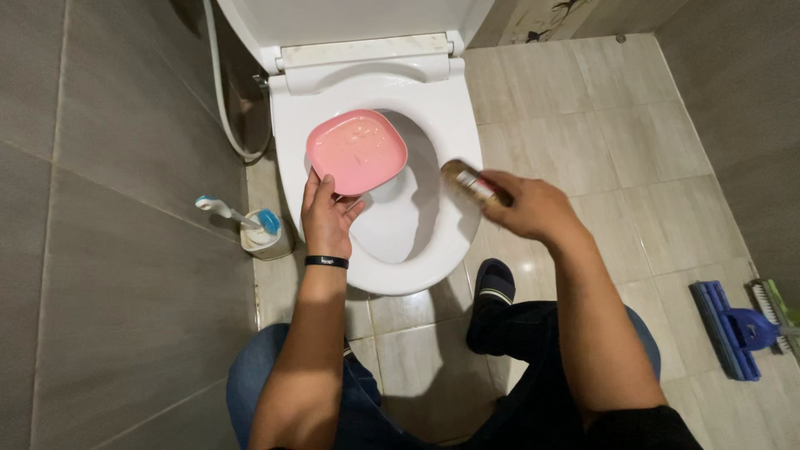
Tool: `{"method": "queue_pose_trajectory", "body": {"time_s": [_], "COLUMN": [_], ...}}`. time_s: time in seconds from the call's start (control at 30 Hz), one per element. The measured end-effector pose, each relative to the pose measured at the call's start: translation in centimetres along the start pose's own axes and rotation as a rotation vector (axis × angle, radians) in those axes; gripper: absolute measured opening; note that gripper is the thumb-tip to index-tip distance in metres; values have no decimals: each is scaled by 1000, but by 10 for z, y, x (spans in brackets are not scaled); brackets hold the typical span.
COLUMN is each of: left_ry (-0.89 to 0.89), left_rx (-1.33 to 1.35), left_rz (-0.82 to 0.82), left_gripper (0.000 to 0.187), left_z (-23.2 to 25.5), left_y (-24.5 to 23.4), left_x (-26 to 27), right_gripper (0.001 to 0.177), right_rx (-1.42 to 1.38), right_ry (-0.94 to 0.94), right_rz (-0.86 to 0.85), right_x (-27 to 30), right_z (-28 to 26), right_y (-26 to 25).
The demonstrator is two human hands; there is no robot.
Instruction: The person cleans the rim and internal bowl of a toilet by scrubbing it with a brush and pouring water from a small pink container.
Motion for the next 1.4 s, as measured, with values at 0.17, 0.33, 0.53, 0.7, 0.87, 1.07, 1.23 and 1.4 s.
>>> {"method": "queue_pose_trajectory", "body": {"time_s": [0.17,0.33,0.53,0.7,0.87,1.07,1.23,1.4], "left_ry": [-21,-21,-18,-31,-49,-49,-49,-62], "left_rx": [-20,-29,-25,-25,-6,-15,8,-26], "left_rz": [8,8,16,6,16,5,-26,-34], "left_gripper": [54,53,52,51,53,54,54,55], "left_z": [-3,-4,-4,-9,-11,-8,-8,-16], "left_y": [6,8,0,0,7,11,19,26], "left_x": [0,1,0,-4,-3,2,-2,-7], "right_gripper": [75,76,76,76,80,79,80,83], "right_rx": [-64,-135,-291,-200,-209,-352,-282,-93], "right_ry": [30,-79,-65,70,98,-47,-2,49], "right_rz": [198,148,-1,133,217,237,161,122], "right_x": [-15,-19,-13,-23,-47,-53,-69,-106], "right_z": [22,8,27,52,38,51,68,66], "right_y": [0,22,19,9,23,23,24,21]}}
Point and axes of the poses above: each hand's wrist, its own x-axis away from the middle knuckle, its own y-axis out of the palm, z = x × y, the point moved 10 cm from there along -x, towards the middle knuckle, and after that the axes turned 6 degrees about -y, right-handed, at the moved point
